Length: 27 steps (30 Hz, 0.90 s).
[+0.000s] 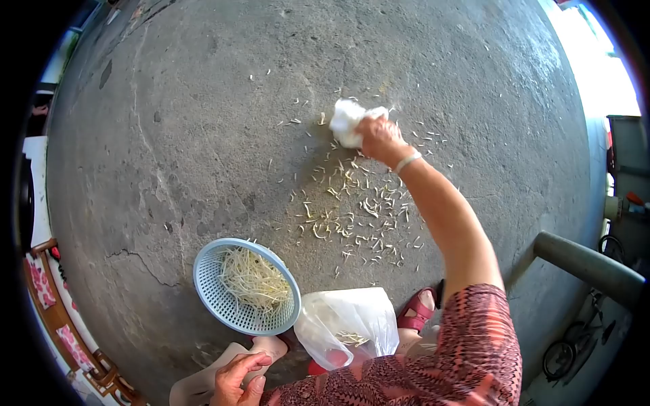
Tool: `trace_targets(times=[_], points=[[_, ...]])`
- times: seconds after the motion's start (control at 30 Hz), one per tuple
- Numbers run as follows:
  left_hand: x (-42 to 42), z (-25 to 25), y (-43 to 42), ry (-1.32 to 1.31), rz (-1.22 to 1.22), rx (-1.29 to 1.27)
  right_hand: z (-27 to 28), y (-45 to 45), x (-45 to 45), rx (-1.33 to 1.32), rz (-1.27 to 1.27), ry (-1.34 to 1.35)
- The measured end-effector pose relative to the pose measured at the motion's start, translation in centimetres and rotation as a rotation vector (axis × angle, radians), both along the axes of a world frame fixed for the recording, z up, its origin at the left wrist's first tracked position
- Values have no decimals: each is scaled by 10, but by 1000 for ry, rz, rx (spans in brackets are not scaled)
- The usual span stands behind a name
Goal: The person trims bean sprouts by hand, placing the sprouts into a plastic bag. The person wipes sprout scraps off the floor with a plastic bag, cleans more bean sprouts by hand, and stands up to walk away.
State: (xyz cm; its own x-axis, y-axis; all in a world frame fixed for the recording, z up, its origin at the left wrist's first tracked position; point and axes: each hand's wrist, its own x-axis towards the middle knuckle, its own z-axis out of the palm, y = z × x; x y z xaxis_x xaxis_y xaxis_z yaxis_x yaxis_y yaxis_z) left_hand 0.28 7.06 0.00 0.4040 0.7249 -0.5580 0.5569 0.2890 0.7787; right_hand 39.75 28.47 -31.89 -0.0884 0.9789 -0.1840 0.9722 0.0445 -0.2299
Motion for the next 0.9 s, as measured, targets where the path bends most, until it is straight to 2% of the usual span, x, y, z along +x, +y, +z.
trace_targets(times=[0.03,0.1,0.13,0.2,0.23,0.3,0.37,0.4,0.43,0.47,0.5,0.53,0.57,0.6,0.63,0.67,0.77,0.8,0.83,0.87,0.9], points=[[-3,0,1,-5,1,2,16,-4,-6,33,204,100],[-7,2,5,0,1,-20,-2,13,2,222,79,159],[-8,6,10,12,-6,-42,9,32,2,212,-122,197],[-11,9,11,30,-5,-28,-5,72,24,398,-263,234],[-13,9,8,34,3,1,-17,92,36,293,-443,168],[-16,7,5,24,25,23,5,114,13,-44,-899,103],[-17,6,5,-13,42,2,-36,133,-4,-50,-747,31],[-17,6,6,-7,34,5,-12,128,-36,-50,-470,18],[-16,8,8,-2,27,1,-27,127,-58,97,-306,5],[-14,10,10,-1,17,-3,-38,125,-78,63,-121,-56],[-14,10,10,-10,17,14,-34,109,-100,96,-56,-82],[-14,10,9,-16,23,33,-12,92,-113,-65,71,7],[-15,11,9,-22,24,49,-16,65,-118,29,256,-168],[-16,12,8,-25,30,53,-9,43,-117,-39,321,-103],[-17,11,8,-29,37,61,37,30,-122,-294,505,-160],[-18,11,7,-31,48,66,37,21,-109,-269,718,6],[-19,11,4,-61,50,61,69,37,-114,-277,506,-37],[-19,11,1,-58,36,72,60,55,-116,-238,414,35],[-20,10,0,-56,20,90,64,70,-123,-73,450,111],[-19,10,-1,-54,1,104,52,87,-137,-21,415,99],[-17,13,0,-50,9,30,46,99,-161,-57,370,-74]])
